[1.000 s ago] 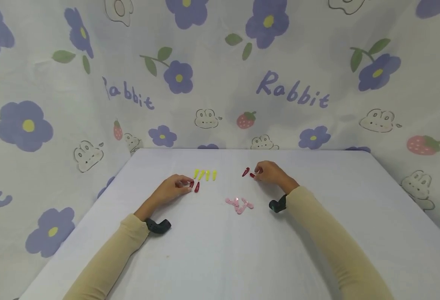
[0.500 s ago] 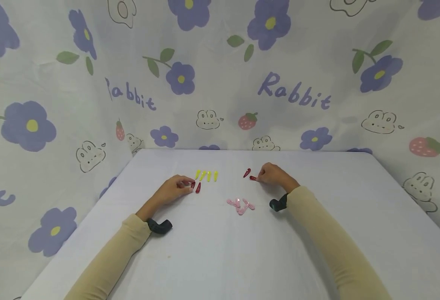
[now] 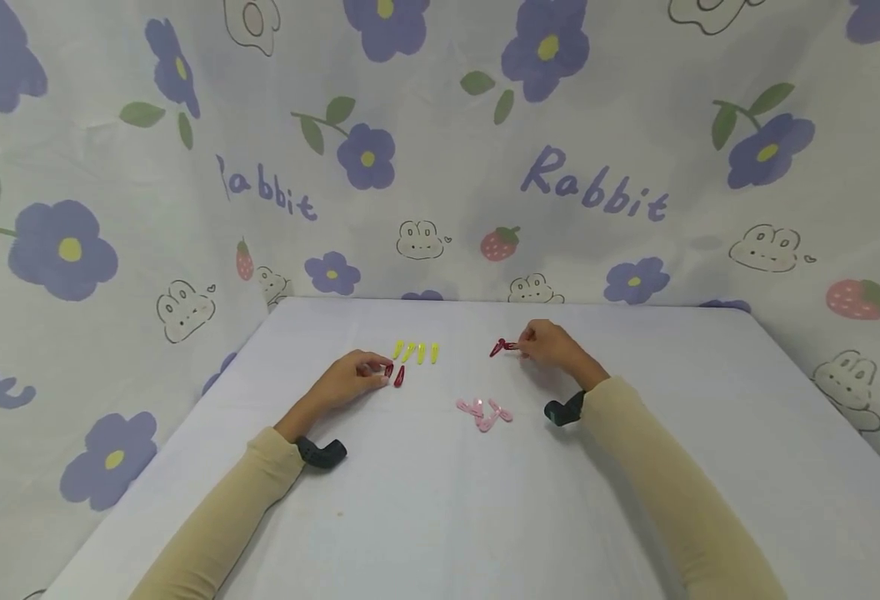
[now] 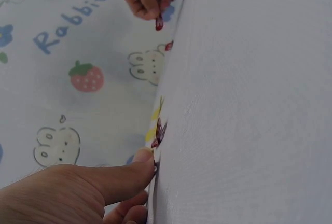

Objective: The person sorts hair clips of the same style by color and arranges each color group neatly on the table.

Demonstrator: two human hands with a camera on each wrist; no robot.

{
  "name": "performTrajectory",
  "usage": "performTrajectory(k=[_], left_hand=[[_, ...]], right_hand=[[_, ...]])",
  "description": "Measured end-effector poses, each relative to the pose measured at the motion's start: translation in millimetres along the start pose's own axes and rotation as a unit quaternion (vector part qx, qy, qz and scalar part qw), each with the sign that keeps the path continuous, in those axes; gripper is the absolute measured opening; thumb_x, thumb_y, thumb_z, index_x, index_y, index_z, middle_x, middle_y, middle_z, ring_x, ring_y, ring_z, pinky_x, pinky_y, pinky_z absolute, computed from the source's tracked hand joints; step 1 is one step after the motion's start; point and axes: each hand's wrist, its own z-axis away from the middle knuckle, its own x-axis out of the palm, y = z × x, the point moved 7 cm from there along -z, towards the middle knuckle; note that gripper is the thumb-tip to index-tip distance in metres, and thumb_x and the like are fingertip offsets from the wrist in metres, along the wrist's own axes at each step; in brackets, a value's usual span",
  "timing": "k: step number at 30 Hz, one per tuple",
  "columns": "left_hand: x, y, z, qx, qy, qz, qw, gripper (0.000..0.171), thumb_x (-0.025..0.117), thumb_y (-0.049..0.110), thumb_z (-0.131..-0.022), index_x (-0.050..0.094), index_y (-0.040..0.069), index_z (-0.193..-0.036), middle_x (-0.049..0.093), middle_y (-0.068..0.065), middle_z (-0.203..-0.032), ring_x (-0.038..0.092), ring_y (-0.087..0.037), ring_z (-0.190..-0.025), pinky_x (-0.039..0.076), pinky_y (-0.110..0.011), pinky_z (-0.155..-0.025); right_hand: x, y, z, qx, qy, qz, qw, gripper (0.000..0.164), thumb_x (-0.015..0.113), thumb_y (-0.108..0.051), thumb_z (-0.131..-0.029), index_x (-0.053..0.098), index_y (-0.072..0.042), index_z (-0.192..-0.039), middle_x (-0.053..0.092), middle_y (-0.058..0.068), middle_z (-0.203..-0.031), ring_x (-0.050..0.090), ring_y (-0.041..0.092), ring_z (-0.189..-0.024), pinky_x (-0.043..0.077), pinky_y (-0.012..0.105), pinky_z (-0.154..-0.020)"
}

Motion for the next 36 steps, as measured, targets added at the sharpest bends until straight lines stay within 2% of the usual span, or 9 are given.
performTrajectory(k=[3,6,10,14,18,22,26,30,36], left_hand=[[-0.9,-0.7,0.6,-0.002,0.005,0.003,1.0000,0.031,0.074,0.026,-0.091,0.072,0.019,-0.121,0.067,-0.007,-0.113,0.061,-0.021,-0.100,0.050,-0.040,-0.086],[0.1,-1.5,0.9,-0.003,0.005,0.006,1.0000,0.031,0.074,0.026,-0.091,0.072,0.020,-0.121,0.067,-0.006,-0.113,0.061,-0.020,-0.100,0.050,-0.039,-0.086],[2.7,-0.7,0.6,-0.002,0.003,0.007,1.0000,0.031,0.074,0.026,-0.091,0.072,0.020,-0.121,0.067,-0.006,-0.113,0.061,-0.021,-0.099,0.050,-0.039,-0.087],[2.6,0.0,1.4,0.002,0.008,0.002,1.0000,0.030,0.074,0.025,-0.091,0.072,0.020,-0.120,0.067,-0.006,-0.112,0.061,-0.021,-0.099,0.050,-0.041,-0.087],[1.5,0.1,2.1,0.003,0.013,-0.002,0.9999,0.029,0.074,0.025,-0.091,0.072,0.020,-0.120,0.067,-0.005,-0.112,0.061,-0.021,-0.100,0.050,-0.041,-0.088],[0.6,0.0,2.4,0.002,0.013,-0.003,0.9999,0.030,0.074,0.025,-0.091,0.072,0.021,-0.120,0.067,-0.005,-0.112,0.061,-0.021,-0.100,0.050,-0.041,-0.088],[0.0,1.4,2.7,0.004,0.011,-0.003,0.9999,0.030,0.074,0.026,-0.091,0.072,0.020,-0.121,0.067,-0.006,-0.112,0.061,-0.021,-0.100,0.050,-0.042,-0.088],[-0.9,2.2,1.9,0.007,0.011,-0.005,0.9999,0.031,0.074,0.027,-0.092,0.071,0.019,-0.121,0.067,-0.005,-0.112,0.061,-0.020,-0.099,0.051,-0.041,-0.088],[-0.2,-0.2,0.3,0.004,0.008,-0.003,1.0000,0.031,0.074,0.027,-0.091,0.071,0.020,-0.122,0.067,-0.004,-0.112,0.061,-0.019,-0.099,0.050,-0.040,-0.086]], right_hand=[[-5,-1,1,-0.012,0.038,-0.042,0.998,0.026,0.054,-0.023,-0.103,0.059,-0.003,-0.118,0.064,0.015,-0.106,0.059,0.024,-0.089,0.051,0.031,-0.074],[-10,-3,5,-0.017,0.069,-0.106,0.992,0.029,0.051,-0.025,-0.105,0.057,-0.003,-0.123,0.062,0.019,-0.115,0.061,0.029,-0.097,0.054,0.037,-0.083],[-12,-6,11,-0.031,0.085,-0.209,0.974,0.032,0.050,-0.023,-0.106,0.051,0.001,-0.127,0.061,0.024,-0.124,0.065,0.037,-0.111,0.054,0.044,-0.097],[-11,-12,14,-0.052,0.101,-0.270,0.956,0.031,0.052,-0.017,-0.105,0.050,0.005,-0.127,0.065,0.026,-0.122,0.069,0.035,-0.108,0.055,0.042,-0.094],[-9,-18,15,-0.067,0.128,-0.259,0.955,0.033,0.050,-0.018,-0.106,0.053,0.002,-0.132,0.066,0.024,-0.115,0.069,0.027,-0.099,0.058,0.029,-0.083],[-1,-26,16,-0.070,0.123,-0.245,0.959,0.037,0.047,-0.018,-0.107,0.053,-0.002,-0.139,0.062,0.022,-0.112,0.066,0.031,-0.100,0.056,0.018,-0.077],[7,-35,19,-0.070,0.111,-0.239,0.962,0.040,0.046,-0.020,-0.107,0.051,-0.004,-0.143,0.063,0.021,-0.111,0.067,0.033,-0.101,0.055,0.018,-0.082],[12,-48,23,-0.103,0.120,-0.240,0.958,0.040,0.050,-0.019,-0.106,0.052,-0.005,-0.143,0.066,0.020,-0.108,0.070,0.030,-0.096,0.055,0.020,-0.085],[21,-65,24,-0.155,0.133,-0.245,0.948,0.028,0.059,-0.016,-0.101,0.062,-0.009,-0.128,0.068,0.017,-0.101,0.070,0.026,-0.081,0.058,0.024,-0.075]])
